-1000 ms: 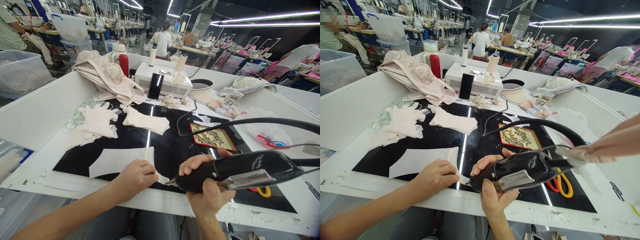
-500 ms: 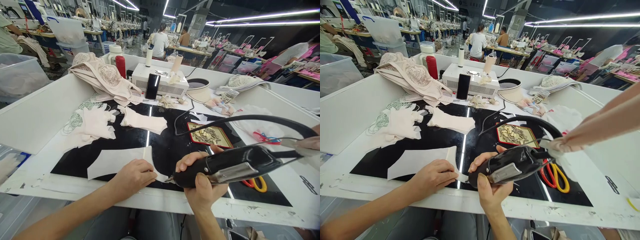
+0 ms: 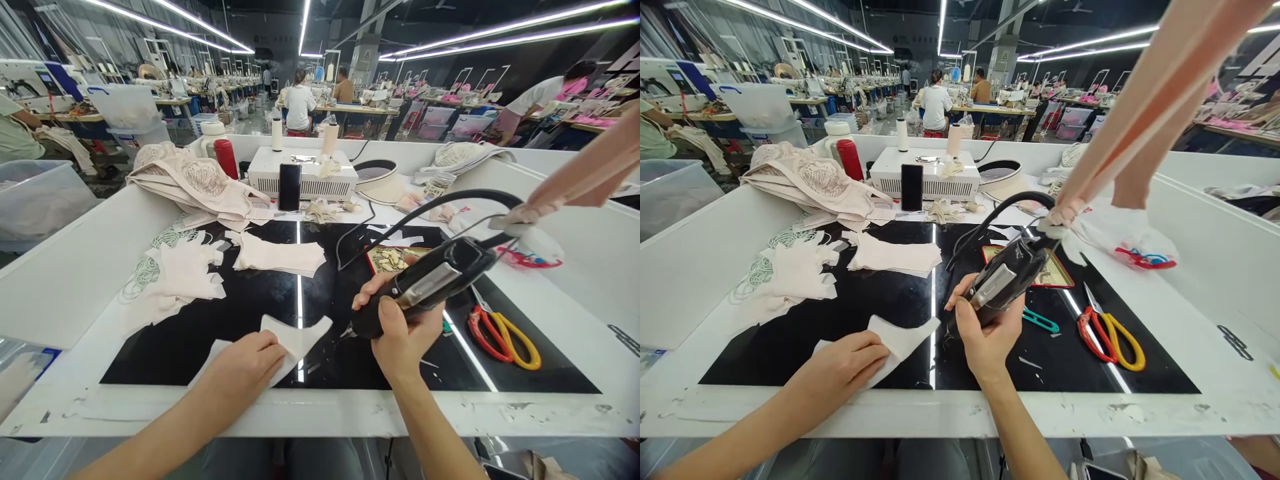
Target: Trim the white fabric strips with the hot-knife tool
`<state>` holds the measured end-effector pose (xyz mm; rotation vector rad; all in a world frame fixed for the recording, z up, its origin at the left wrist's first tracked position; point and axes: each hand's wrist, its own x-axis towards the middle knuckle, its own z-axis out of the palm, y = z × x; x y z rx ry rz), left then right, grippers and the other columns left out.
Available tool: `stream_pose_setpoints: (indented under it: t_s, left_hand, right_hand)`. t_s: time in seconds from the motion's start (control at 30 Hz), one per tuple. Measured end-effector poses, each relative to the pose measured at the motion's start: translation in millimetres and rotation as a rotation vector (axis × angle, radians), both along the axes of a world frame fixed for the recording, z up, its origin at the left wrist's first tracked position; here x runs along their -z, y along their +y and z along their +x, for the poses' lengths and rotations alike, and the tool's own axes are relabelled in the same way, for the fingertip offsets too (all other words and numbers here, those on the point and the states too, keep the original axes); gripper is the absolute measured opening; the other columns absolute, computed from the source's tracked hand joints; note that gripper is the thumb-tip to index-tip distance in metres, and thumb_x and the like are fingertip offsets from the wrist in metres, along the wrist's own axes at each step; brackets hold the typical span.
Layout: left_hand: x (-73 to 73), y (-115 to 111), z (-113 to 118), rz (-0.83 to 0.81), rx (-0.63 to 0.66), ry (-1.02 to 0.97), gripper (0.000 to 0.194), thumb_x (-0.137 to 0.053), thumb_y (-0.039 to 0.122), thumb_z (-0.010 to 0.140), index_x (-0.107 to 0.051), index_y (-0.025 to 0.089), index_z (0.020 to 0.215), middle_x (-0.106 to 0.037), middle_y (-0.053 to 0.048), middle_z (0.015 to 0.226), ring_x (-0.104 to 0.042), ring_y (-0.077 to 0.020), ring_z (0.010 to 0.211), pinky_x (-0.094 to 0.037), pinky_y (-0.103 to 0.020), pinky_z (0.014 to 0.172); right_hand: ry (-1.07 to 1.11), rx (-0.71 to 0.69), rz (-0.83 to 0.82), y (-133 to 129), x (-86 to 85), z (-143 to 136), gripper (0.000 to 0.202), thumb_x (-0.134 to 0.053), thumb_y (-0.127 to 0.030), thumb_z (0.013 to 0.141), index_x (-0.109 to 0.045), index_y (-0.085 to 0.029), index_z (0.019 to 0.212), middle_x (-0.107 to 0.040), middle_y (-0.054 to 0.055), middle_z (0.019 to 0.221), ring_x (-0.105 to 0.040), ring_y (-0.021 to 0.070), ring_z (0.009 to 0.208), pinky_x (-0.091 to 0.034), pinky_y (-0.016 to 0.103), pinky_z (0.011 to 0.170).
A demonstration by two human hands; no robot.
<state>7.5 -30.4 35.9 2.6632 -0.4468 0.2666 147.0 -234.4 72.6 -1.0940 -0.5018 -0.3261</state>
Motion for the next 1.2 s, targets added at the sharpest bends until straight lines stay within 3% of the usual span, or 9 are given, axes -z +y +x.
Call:
stream_pose_setpoints:
  t_s: [0.1,0.2,0.27,0.33,0.43,0.53,0.6,0.83,1.2]
  left_hand:
    - [-14.2,-5,0,-0.065,-0.044,0.204,0.017,-0.056,0.013,0.103,-0.069,0.024,0.101,-0.066,0.003,0.095,-0.067,-0.0085,0.069,-0.052,-0.020,0.061]
    - [-29.1,-2,10,0.035,-0.100,0.285,0.012,-0.060,0.017,0.102,-0.069,0.024,0.104,-0.065,0.003,0.098,-0.066,-0.0104,0.065,-0.050,-0.024,0.059]
    - [-36.0,0,24,0.136,-0.067,0.223,0.010,-0.062,0.017,0.101,-0.067,0.022,0.109,-0.066,0.000,0.103,-0.068,-0.0151,0.075,-0.054,-0.028,0.066]
    - [-39.4,1,41,0.150,0.046,0.151,0.017,-0.070,0.018,0.097,-0.064,0.021,0.112,-0.067,-0.003,0.113,-0.070,-0.0205,0.097,-0.059,-0.034,0.083]
    - [-38.3,0,67,0.067,0.286,0.110,0.034,-0.081,0.024,0.089,-0.060,0.020,0.114,-0.065,-0.008,0.133,-0.059,-0.0257,0.132,-0.052,-0.044,0.112]
    - [-32.7,0,85,0.037,0.451,0.170,0.042,-0.082,0.034,0.088,-0.059,0.020,0.121,-0.064,-0.010,0.137,-0.047,-0.0262,0.145,-0.046,-0.046,0.120]
    - [-28.7,1,92,0.044,0.491,0.223,0.046,-0.083,0.035,0.087,-0.061,0.020,0.125,-0.066,-0.010,0.132,-0.046,-0.0266,0.146,-0.044,-0.047,0.121]
    - [-18.2,10,94,0.042,0.449,0.281,0.049,-0.087,0.037,0.083,-0.065,0.023,0.124,-0.068,-0.009,0.130,-0.047,-0.0297,0.145,-0.031,-0.059,0.126]
    - [-18.2,16,93,0.098,0.417,0.290,0.026,-0.081,0.037,0.090,-0.066,0.021,0.105,-0.070,-0.007,0.125,-0.056,-0.0317,0.136,-0.025,-0.067,0.125]
  right_hand:
    - [-0.003,-0.008,0.007,5,-1.6,0,0.037,-0.077,-0.024,0.088,-0.056,-0.029,0.119,-0.068,-0.004,0.086,-0.065,0.0131,0.063,-0.057,0.029,0.056]
    - [-0.015,-0.017,-0.001,10,-1.5,-3,0.034,-0.077,-0.026,0.087,-0.057,-0.028,0.116,-0.068,-0.004,0.085,-0.064,0.0124,0.061,-0.057,0.028,0.055]
    - [-0.022,-0.020,0.000,14,-1.6,-4,0.035,-0.077,-0.027,0.087,-0.057,-0.027,0.115,-0.068,-0.004,0.084,-0.064,0.0122,0.060,-0.057,0.027,0.054]
    - [-0.020,-0.020,0.010,17,-2.3,-6,0.038,-0.077,-0.026,0.085,-0.056,-0.027,0.116,-0.069,-0.004,0.083,-0.064,0.0121,0.060,-0.058,0.026,0.054]
    - [-0.015,-0.029,-0.001,21,-2.8,-8,0.035,-0.076,-0.022,0.084,-0.055,-0.028,0.112,-0.069,-0.005,0.084,-0.064,0.0118,0.061,-0.059,0.027,0.056]
    - [-0.003,-0.038,-0.029,24,-0.8,-10,0.031,-0.076,-0.024,0.084,-0.055,-0.027,0.108,-0.068,-0.004,0.085,-0.066,0.0123,0.062,-0.060,0.028,0.058]
    - [0.011,-0.032,-0.031,27,1.5,-10,0.030,-0.076,-0.026,0.084,-0.055,-0.027,0.106,-0.068,-0.004,0.085,-0.067,0.0133,0.064,-0.062,0.030,0.061]
    - [0.036,-0.045,-0.032,35,6.1,-9,0.032,-0.075,-0.027,0.083,-0.056,-0.027,0.109,-0.067,-0.003,0.086,-0.068,0.0150,0.069,-0.061,0.032,0.064]
    - [0.050,-0.042,-0.043,37,6.4,-9,0.049,-0.075,-0.029,0.084,-0.051,-0.028,0.128,-0.067,-0.003,0.086,-0.067,0.0152,0.067,-0.060,0.033,0.065]
